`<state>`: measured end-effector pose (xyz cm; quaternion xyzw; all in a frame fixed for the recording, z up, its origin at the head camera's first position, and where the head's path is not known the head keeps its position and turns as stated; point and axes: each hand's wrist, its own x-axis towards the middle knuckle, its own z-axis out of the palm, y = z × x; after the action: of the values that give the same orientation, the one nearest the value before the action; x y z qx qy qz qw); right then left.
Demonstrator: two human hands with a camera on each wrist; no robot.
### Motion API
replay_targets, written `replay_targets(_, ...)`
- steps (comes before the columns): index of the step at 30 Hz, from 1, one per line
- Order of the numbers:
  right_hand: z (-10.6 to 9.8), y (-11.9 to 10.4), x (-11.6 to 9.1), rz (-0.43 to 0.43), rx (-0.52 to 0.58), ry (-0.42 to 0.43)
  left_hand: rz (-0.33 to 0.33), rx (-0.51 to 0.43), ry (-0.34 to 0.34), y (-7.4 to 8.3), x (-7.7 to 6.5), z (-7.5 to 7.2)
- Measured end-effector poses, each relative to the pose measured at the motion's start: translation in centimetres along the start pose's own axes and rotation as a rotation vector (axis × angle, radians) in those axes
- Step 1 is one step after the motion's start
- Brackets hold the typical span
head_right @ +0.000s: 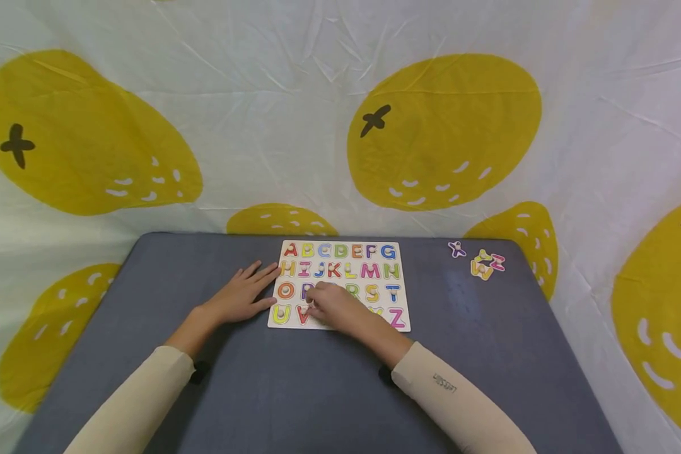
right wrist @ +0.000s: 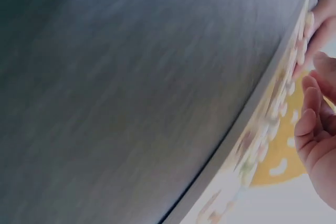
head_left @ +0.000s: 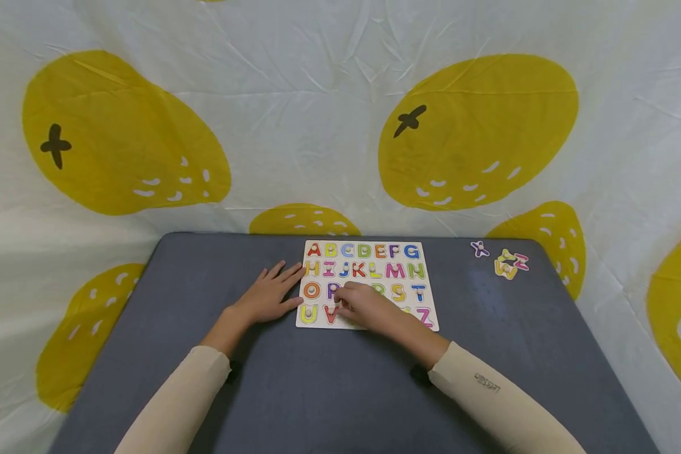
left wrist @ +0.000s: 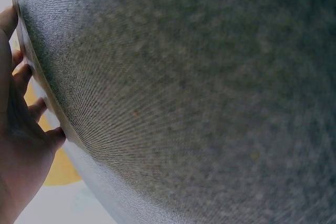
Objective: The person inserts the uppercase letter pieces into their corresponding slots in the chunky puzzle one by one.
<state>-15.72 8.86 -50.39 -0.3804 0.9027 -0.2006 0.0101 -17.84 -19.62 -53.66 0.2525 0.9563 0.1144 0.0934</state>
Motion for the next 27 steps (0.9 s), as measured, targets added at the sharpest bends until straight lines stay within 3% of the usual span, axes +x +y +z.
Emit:
replay_targets(9,-3.2,5.8,-4.5,0.148,0.071,0.172,-0.008,-0.010,-0.006,-0.1,0.1,0.1)
replay_targets(13,-4.8,9.1,-6.9,0.212,0.039,0.247,-0.002,-0.009,0.000,0.1,0.0,0.0)
replay_targets(19,-6.7,14.0,-10.0,0.375,0.010,0.286,0.000,-0.015,0.012,0.1,-0.3,-0.2)
replay_targets(27,-8.8,20.0,-13.3,0.436,-0.037,0.347,0.008,-0.005,0.012,0.2,0.0,0.2)
